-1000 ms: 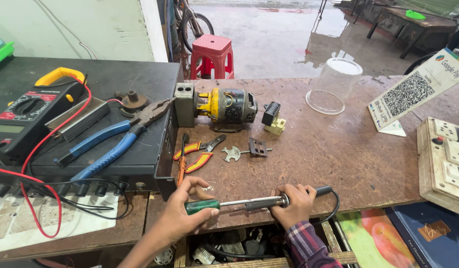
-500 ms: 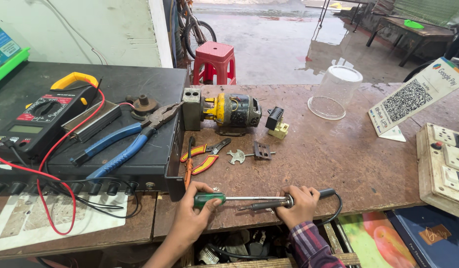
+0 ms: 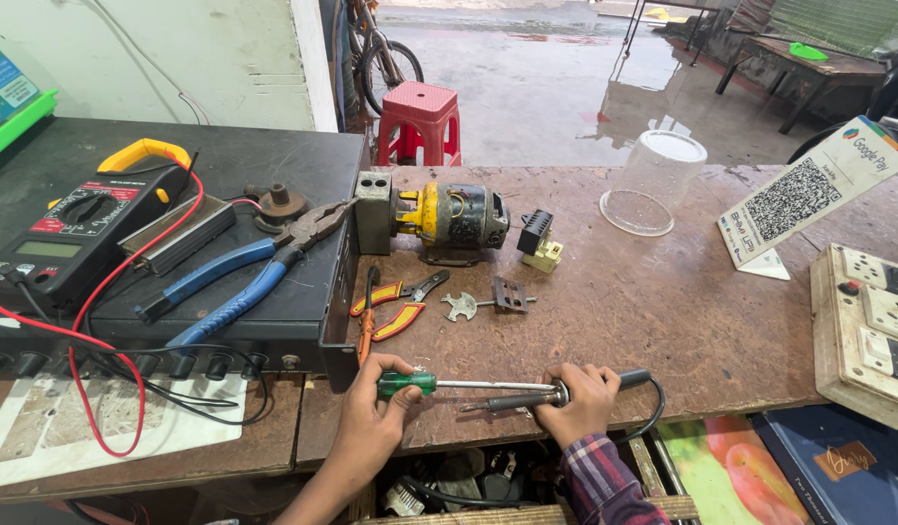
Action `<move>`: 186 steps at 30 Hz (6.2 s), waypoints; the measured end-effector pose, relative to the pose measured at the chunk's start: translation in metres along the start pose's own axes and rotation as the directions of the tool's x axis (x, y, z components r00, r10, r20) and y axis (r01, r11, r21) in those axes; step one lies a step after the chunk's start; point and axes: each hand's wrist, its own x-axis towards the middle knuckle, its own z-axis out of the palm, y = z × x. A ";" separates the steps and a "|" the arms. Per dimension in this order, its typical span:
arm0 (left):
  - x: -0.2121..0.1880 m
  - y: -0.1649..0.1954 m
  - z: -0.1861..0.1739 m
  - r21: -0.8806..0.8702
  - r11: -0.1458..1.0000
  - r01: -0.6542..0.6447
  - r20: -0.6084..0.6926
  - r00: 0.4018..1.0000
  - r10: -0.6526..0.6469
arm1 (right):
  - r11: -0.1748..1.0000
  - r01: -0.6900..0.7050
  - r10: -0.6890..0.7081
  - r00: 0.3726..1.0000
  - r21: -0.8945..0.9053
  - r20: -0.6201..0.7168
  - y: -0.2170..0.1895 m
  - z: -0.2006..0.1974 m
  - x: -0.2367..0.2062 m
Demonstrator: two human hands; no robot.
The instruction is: The person sits at a repair bench holding a soldering iron in one hand and a screwdriver in the other, repeatedly applying the heated iron tip to a small black electronic component while prying or positioning it with the screwdriver. They continue working on the component and then set the tools down on the bench.
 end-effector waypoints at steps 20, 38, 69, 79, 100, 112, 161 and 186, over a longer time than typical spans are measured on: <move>0.004 -0.009 -0.008 0.148 0.982 -0.120 -0.015 0.992 0.123 | 0.998 0.060 -0.059 0.997 -0.017 0.047 0.003 0.000 -0.001; 0.008 -0.011 -0.007 0.081 0.987 -0.142 -0.006 0.990 0.143 | 0.998 -0.031 0.025 0.994 0.055 0.109 0.004 -0.003 0.003; 0.010 -0.015 -0.004 0.016 0.990 -0.142 -0.011 0.990 0.142 | 0.995 0.011 -0.020 0.995 0.096 0.098 0.003 -0.004 0.010; 0.009 -0.009 -0.004 -0.009 0.988 -0.156 0.005 0.988 0.156 | 0.999 -0.013 0.008 0.994 0.046 0.106 0.004 0.000 0.010; 0.009 -0.005 -0.005 0.076 0.964 -0.255 0.039 0.967 0.252 | 0.998 -0.035 0.028 0.991 0.058 0.131 0.000 -0.004 0.012; 0.007 -0.003 -0.002 0.083 0.967 -0.242 0.026 0.970 0.241 | 0.995 -0.078 0.067 0.984 0.059 0.163 0.004 -0.003 0.012; 0.013 0.001 0.011 0.139 0.989 -0.045 -0.001 0.999 0.045 | 0.996 -0.069 0.063 0.994 -0.065 -0.091 0.010 -0.004 0.000; 0.019 -0.006 0.003 -0.226 0.968 0.111 0.147 0.986 -0.079 | 0.989 -0.136 0.131 0.986 -0.051 -0.101 0.007 -0.007 -0.003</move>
